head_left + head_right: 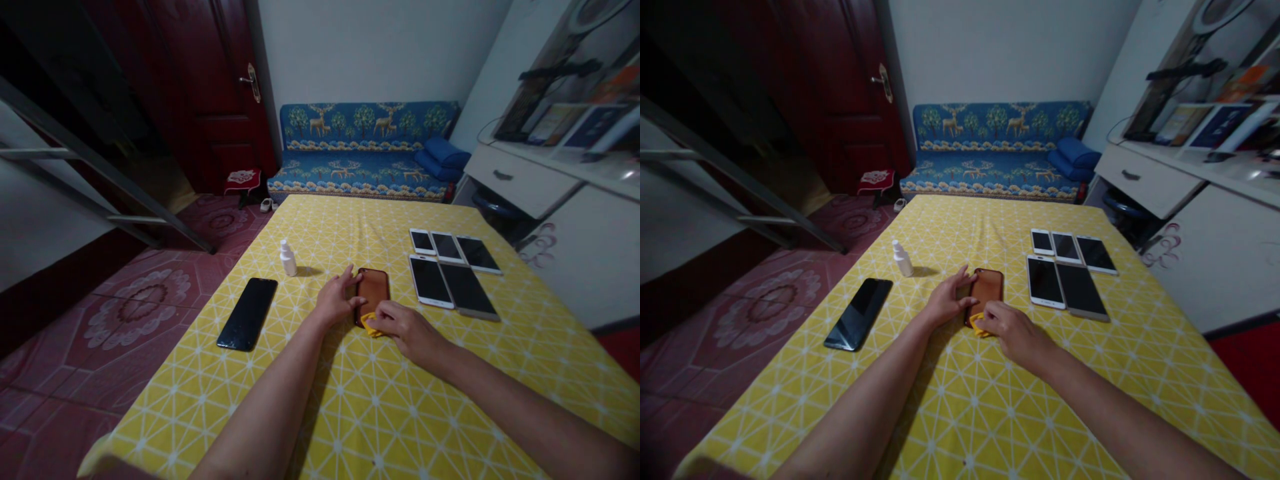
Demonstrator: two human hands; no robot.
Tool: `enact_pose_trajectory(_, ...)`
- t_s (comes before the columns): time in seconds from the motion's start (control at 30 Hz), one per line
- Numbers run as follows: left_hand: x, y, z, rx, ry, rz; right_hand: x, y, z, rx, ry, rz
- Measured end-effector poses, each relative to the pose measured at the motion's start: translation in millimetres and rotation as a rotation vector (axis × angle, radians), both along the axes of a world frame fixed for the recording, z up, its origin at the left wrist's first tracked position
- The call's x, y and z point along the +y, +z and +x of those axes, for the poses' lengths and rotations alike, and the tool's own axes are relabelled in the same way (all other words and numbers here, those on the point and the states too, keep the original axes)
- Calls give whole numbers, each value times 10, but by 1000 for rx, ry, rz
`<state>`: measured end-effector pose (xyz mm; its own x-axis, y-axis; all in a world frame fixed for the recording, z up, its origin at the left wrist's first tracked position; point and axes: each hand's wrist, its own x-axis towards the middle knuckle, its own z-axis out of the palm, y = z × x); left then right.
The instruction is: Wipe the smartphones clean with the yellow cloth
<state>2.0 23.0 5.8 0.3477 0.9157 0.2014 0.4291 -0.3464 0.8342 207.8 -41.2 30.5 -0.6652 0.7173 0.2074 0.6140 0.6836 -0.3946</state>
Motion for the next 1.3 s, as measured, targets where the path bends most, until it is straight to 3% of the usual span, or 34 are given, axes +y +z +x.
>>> enact_pose_trajectory(0.17,25,-53,-10,-26,10,-6,142,51,36,55,59,-92)
enact_pose_trajectory(0.43,61,-154,-14,-44,3,44,629,21,69,-8,-56,56)
enact_pose_trajectory(0.63,62,-169,-13,-33,-12,38,925,-83,43,-65,-312,89)
enact_pose_trajectory(0.77,12,-60,-30,-14,-40,8,1026,-83,-61,-151,-519,79)
enact_pose_trajectory(0.9,-22,25,-40,-18,-33,-3,1008,-18,-177,-224,-610,62)
enact_pose_trajectory(1.17,26,-37,-67,-83,-61,-73,801,-118,-134,-135,-425,115)
enact_pose_trajectory(1.3,81,19,-164,1,-234,-56,674,-158,-132,-90,-378,98)
